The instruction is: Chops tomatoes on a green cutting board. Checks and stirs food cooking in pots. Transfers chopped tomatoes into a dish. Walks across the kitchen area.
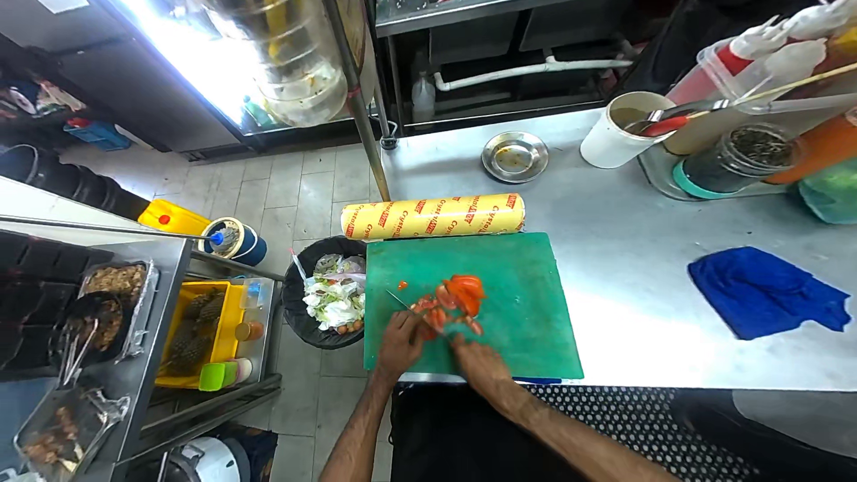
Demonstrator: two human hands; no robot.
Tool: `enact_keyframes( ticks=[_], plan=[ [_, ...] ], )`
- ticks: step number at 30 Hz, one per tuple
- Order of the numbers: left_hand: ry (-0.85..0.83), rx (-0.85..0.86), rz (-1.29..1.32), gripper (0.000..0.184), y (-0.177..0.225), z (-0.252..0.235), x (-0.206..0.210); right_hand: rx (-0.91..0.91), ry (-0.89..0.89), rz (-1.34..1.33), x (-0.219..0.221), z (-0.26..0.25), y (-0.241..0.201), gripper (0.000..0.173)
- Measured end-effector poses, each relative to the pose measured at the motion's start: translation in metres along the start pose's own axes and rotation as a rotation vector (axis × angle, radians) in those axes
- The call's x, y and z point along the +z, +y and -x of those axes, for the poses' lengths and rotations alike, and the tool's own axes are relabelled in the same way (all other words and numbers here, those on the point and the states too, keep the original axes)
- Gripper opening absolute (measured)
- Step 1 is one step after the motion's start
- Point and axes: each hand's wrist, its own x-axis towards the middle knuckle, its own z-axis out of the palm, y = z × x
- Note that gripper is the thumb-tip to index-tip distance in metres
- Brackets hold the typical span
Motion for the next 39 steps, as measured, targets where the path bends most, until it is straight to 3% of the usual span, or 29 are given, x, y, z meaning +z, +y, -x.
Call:
enact_keyframes(
  ticks=[4, 9, 12, 16, 20, 24, 29, 31, 35, 39],
  plan=[
    [0.034, -0.022, 0.013, 0.019, 0.003, 0.004, -0.009, -0.045, 0.005, -0.019, -0.012, -0.009, -0.008, 0.033],
    [-0.059, 0.039, -0.002, 0.028, 0.001, 0.013, -0.018, -0.003, -0.124, 0.033, -0.047, 0.042, -0.014, 0.033],
    [-0.149, 0.064, -0.022, 0.027, -0.001, 0.009, -0.016, 0.033, -0.109, 0.015, -0.021, 0.039, -0.009, 0.032],
    [-0.144, 0.037, -0.02, 0.023, -0.005, 0.008, -0.014, -0.004, -0.004, -0.014, 0.006, 0.0, -0.011, 0.031],
    [-0.09, 0.023, -0.035, 0.024, -0.002, 0.01, -0.02, -0.049, -0.026, -0.008, -0.022, -0.003, -0.024, 0.037],
    [-0.078, 0.042, -0.062, 0.025, -0.005, 0.017, -0.025, -0.015, -0.122, 0.039, -0.048, 0.04, -0.029, 0.033],
    [-0.109, 0.047, -0.035, 0.017, -0.003, 0.019, -0.018, -0.019, -0.044, -0.016, 0.008, 0.009, -0.018, 0.033],
    [-0.085, 0.029, -0.034, 0.016, -0.003, 0.021, -0.018, -0.037, -0.004, -0.015, 0.01, -0.005, -0.025, 0.034],
    [-0.042, 0.009, -0.036, 0.018, 0.002, 0.023, -0.024, -0.069, -0.042, 0.009, -0.02, -0.004, -0.038, 0.033],
    [-0.045, 0.003, -0.06, 0.017, -0.003, 0.029, -0.025, -0.019, -0.132, 0.028, -0.042, 0.035, -0.037, 0.033]
  ],
)
